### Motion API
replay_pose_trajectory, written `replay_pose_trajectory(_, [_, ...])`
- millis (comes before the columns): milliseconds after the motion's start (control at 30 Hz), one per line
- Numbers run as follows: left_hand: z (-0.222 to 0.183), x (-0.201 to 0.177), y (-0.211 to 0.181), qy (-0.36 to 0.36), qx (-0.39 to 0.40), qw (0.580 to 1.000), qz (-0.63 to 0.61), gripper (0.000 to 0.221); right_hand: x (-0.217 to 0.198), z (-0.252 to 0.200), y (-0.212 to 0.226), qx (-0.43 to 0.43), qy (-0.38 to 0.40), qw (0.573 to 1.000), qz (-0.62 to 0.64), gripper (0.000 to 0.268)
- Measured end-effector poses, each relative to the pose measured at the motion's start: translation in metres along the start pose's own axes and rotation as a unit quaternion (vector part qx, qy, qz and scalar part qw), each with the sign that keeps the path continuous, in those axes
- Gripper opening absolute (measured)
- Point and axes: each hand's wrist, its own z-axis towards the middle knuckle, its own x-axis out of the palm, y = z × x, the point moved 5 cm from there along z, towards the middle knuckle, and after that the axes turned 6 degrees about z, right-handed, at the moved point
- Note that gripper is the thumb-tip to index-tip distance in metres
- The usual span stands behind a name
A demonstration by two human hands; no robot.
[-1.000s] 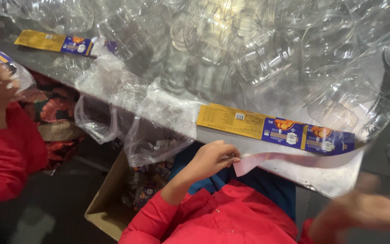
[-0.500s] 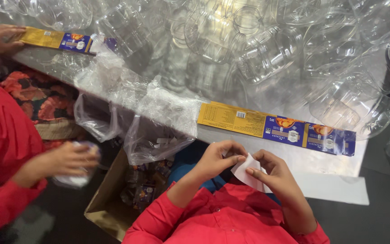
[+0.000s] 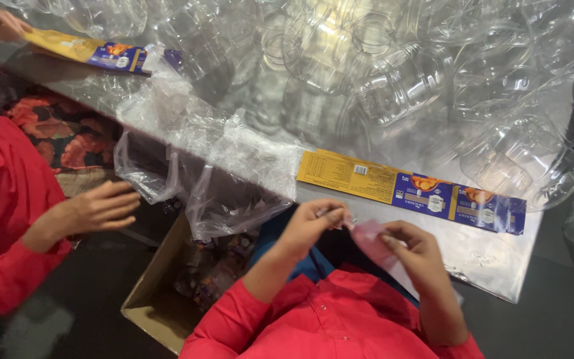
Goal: The person labels plastic containers by hand, removing a protective strip from an adhesive label and applying it around the base of each container before placing the finished items into a bin.
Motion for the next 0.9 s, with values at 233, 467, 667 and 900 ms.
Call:
replay_pose_trajectory(233, [-0.050, -0.121, -0.007, -0.143, 0.030, 0.968, 0.206, 0.026, -0.014, -0.008, 0.018, -0.006, 0.016, 0.998, 0.057, 0.018])
replay_pose_trajectory(467, [-0.077, -0.177, -0.030, -0.342, 0.047, 0.776, 0.528, 0.025, -0.018, -0.007, 0.025, 0.014, 0.033, 0.997, 0.073, 0.019])
replay_pose_trajectory(667, [-0.063, -0.032, -0.081, -0.264, 0.237, 0.712, 0.606, 0.007, -0.005, -0.002, 0.021, 0.032, 0.036, 0.993, 0.109, 0.024])
replay_pose_trajectory(900, [-0.042, 0.029, -0.131, -0.228, 0.323, 0.708, 0.585, 0.029, -0.009, -0.008, 0.012, 0.016, 0.050, 0.990, 0.131, 0.027])
